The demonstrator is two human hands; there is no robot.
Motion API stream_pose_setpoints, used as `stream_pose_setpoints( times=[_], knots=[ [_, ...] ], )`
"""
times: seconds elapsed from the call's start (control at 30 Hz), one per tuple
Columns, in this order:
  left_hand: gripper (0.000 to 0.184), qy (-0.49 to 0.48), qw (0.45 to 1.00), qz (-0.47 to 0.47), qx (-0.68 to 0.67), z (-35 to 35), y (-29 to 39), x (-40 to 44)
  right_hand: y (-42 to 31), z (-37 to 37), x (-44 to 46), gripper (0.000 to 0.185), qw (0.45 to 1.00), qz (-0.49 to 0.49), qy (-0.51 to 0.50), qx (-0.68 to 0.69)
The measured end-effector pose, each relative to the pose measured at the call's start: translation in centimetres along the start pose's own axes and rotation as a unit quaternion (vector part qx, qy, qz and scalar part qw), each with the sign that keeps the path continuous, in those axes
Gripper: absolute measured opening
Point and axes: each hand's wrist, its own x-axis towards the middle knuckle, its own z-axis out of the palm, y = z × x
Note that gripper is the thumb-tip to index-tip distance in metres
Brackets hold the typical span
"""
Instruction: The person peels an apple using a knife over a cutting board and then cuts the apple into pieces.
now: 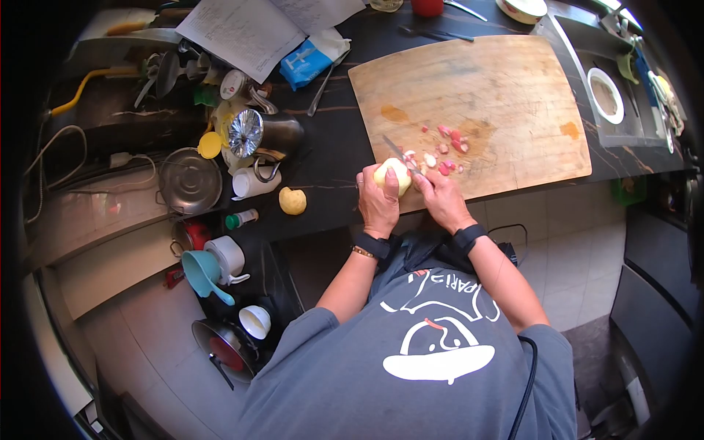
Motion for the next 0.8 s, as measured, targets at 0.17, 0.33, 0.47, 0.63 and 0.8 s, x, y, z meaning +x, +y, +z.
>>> stream_pose_setpoints(
  times=[0.17,0.33,0.47,0.63,0.8],
  knots=[
    [0.051,-0.018,1.000,-0.001,-0.010,-0.4,0.2,0.0,-1.0,0.0,-0.5,0.027,1.000,-0.028,0.000,0.006],
    [0.052,-0.021,1.000,0.015,0.001,-0.4,-0.2,-0.2,-2.3,-0.3,-1.5,0.025,0.998,-0.055,-0.025,0.005],
    [0.052,-0.015,1.000,0.015,0.011,-0.3,0.3,-0.1,-2.2,-0.2,-1.6,0.025,0.998,-0.058,-0.004,-0.032],
    [0.051,-0.017,1.000,-0.019,0.011,-0.1,0.1,0.0,-1.5,0.1,-1.4,0.027,0.998,-0.066,0.000,-0.020],
    [0.050,-0.020,1.000,0.011,-0.008,-0.3,0.0,0.0,-2.2,0.1,-1.5,0.030,0.997,-0.075,0.001,-0.008]
  ],
)
